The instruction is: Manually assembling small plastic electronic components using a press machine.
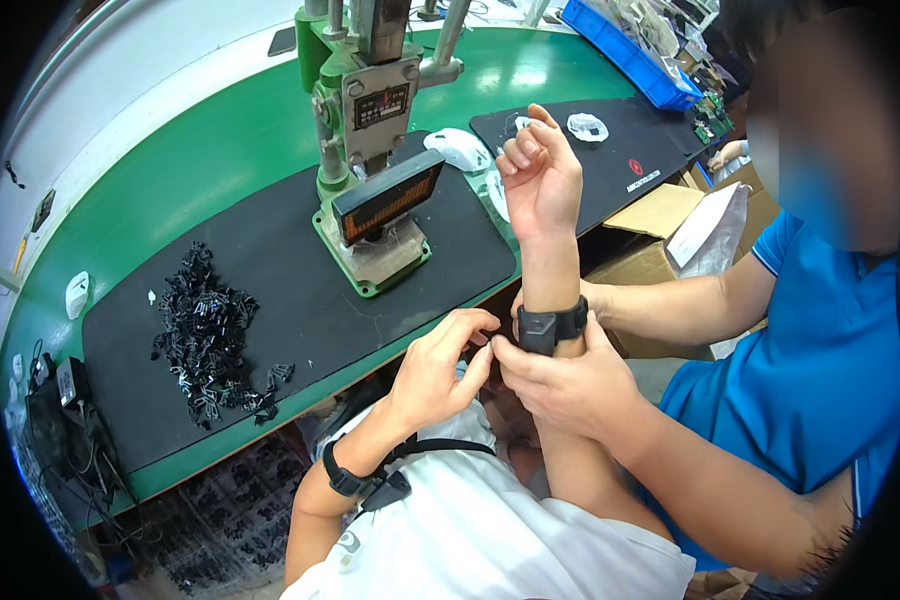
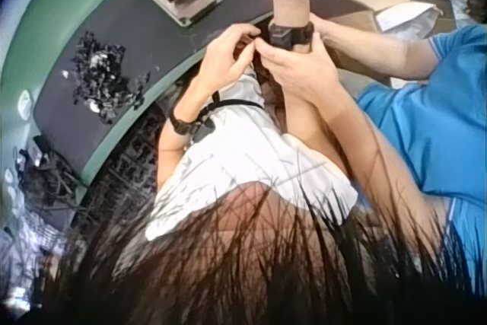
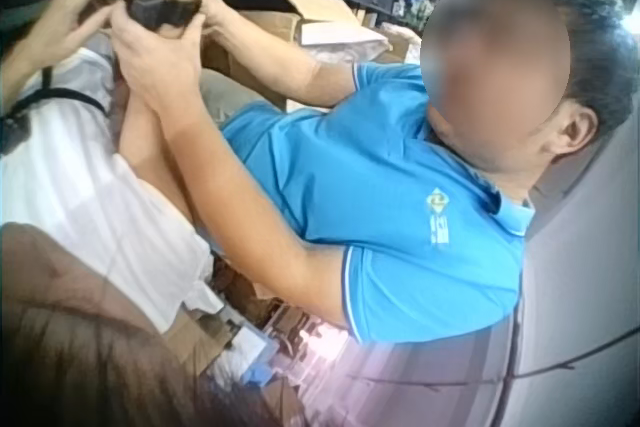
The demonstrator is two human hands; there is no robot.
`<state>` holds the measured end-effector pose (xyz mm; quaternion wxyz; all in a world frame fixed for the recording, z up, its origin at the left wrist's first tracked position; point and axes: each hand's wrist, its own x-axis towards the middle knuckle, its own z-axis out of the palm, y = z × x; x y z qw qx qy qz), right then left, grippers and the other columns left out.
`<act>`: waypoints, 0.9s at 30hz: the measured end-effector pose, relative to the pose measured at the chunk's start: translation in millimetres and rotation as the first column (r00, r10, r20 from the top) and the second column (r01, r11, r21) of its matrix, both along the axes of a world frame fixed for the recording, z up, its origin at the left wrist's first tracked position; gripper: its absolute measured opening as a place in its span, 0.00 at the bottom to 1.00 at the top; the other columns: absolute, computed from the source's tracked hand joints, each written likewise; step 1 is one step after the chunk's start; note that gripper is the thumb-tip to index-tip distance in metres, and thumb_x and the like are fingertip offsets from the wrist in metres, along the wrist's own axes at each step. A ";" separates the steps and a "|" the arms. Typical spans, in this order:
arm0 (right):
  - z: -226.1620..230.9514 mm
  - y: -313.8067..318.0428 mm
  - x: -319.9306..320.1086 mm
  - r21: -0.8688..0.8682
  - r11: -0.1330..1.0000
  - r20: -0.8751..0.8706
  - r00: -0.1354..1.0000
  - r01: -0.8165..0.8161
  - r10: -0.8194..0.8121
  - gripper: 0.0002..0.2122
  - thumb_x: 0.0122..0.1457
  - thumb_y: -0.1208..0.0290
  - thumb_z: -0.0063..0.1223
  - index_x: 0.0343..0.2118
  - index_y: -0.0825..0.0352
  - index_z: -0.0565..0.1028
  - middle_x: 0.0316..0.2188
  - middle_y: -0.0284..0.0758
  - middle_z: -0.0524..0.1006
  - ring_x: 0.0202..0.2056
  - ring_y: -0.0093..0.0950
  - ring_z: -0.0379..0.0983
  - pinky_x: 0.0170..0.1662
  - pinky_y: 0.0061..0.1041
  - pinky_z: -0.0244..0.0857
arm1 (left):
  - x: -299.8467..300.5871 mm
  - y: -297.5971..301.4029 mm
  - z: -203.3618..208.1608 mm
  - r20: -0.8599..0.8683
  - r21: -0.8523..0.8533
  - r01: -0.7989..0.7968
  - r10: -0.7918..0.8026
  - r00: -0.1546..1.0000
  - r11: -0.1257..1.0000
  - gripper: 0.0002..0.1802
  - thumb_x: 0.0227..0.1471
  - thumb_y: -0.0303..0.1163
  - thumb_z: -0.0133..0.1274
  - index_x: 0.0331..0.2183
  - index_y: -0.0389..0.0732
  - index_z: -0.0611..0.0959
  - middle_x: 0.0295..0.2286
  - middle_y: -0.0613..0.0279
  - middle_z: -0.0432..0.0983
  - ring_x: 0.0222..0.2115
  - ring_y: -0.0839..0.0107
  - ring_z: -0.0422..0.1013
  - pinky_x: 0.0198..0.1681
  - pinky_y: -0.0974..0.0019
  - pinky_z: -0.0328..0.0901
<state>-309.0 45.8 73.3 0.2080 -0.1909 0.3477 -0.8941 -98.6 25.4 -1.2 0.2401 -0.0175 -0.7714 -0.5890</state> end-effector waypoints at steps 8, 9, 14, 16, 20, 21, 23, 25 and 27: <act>-16.6 2.2 -11.1 -0.013 0.997 0.067 0.995 -0.071 0.072 0.17 0.56 0.70 0.53 0.47 0.67 0.67 0.24 0.26 0.64 0.26 0.19 0.60 0.31 0.20 0.57 | -3.0 3.7 -5.8 0.003 0.004 0.036 -0.036 0.999 0.999 0.15 0.50 0.23 0.53 0.42 0.33 0.76 0.36 0.51 0.76 0.33 0.61 0.77 0.37 0.63 0.71; -19.4 4.0 -11.4 -0.007 0.997 0.071 0.994 -0.079 0.079 0.18 0.55 0.69 0.54 0.47 0.67 0.67 0.24 0.26 0.64 0.27 0.19 0.61 0.32 0.20 0.57 | -2.8 3.6 -5.6 0.002 0.007 0.042 -0.042 0.999 0.999 0.15 0.50 0.23 0.53 0.42 0.33 0.76 0.36 0.51 0.76 0.33 0.61 0.77 0.37 0.63 0.71; -18.7 11.3 -10.3 -0.017 0.995 0.092 0.991 -0.100 0.101 0.23 0.50 0.66 0.59 0.48 0.67 0.66 0.27 0.28 0.65 0.30 0.21 0.62 0.36 0.20 0.59 | 0.4 2.8 -1.9 0.021 -0.007 0.059 -0.059 0.998 0.998 0.15 0.50 0.24 0.53 0.42 0.34 0.77 0.36 0.52 0.77 0.33 0.61 0.77 0.38 0.63 0.71; -14.7 14.2 -14.6 -0.030 0.994 0.093 0.990 -0.103 0.105 0.25 0.49 0.64 0.61 0.49 0.67 0.66 0.29 0.28 0.66 0.31 0.21 0.63 0.37 0.20 0.59 | 0.1 3.3 0.9 0.016 -0.012 0.074 -0.073 0.997 0.997 0.15 0.50 0.24 0.53 0.42 0.34 0.77 0.36 0.52 0.77 0.33 0.61 0.77 0.38 0.63 0.71; -14.3 24.8 -19.6 -0.037 0.987 0.130 0.978 -0.157 0.160 0.29 0.45 0.62 0.64 0.49 0.67 0.65 0.31 0.29 0.67 0.34 0.22 0.64 0.40 0.20 0.61 | 0.9 4.4 3.7 0.028 -0.020 0.108 -0.107 0.994 0.994 0.15 0.50 0.24 0.53 0.43 0.35 0.77 0.37 0.52 0.76 0.33 0.61 0.77 0.38 0.63 0.71; -13.7 34.5 -18.9 -0.039 0.982 0.152 0.970 -0.186 0.190 0.31 0.44 0.61 0.65 0.49 0.67 0.65 0.32 0.29 0.67 0.34 0.22 0.64 0.41 0.20 0.61 | -0.2 6.0 4.8 0.027 -0.024 0.117 -0.117 0.993 0.993 0.15 0.50 0.24 0.53 0.43 0.35 0.77 0.37 0.52 0.76 0.33 0.61 0.77 0.38 0.63 0.71; -22.6 58.8 -8.7 -0.035 0.958 0.234 0.929 -0.286 0.286 0.33 0.43 0.60 0.67 0.50 0.67 0.64 0.33 0.30 0.67 0.36 0.23 0.65 0.42 0.20 0.61 | -0.2 8.6 3.8 0.017 -0.008 0.110 -0.110 0.994 0.994 0.16 0.50 0.21 0.53 0.43 0.34 0.77 0.38 0.54 0.77 0.34 0.64 0.76 0.37 0.66 0.71; -40.4 98.4 15.8 -0.082 0.895 0.409 0.804 -0.437 0.431 0.35 0.41 0.58 0.69 0.50 0.67 0.64 0.35 0.31 0.68 0.37 0.24 0.66 0.43 0.20 0.62 | 0.4 8.5 3.7 0.027 -0.011 0.098 -0.098 0.995 0.995 0.17 0.50 0.21 0.53 0.44 0.34 0.76 0.39 0.53 0.77 0.34 0.64 0.76 0.37 0.66 0.71; -63.5 141.5 53.6 -0.215 0.829 0.618 0.586 -0.516 0.525 0.37 0.39 0.57 0.71 0.50 0.67 0.64 0.36 0.31 0.68 0.38 0.24 0.66 0.45 0.19 0.63 | 1.7 5.6 -0.4 0.033 -0.008 0.072 -0.072 0.997 0.997 0.17 0.50 0.22 0.53 0.45 0.34 0.76 0.39 0.53 0.77 0.34 0.64 0.76 0.37 0.66 0.71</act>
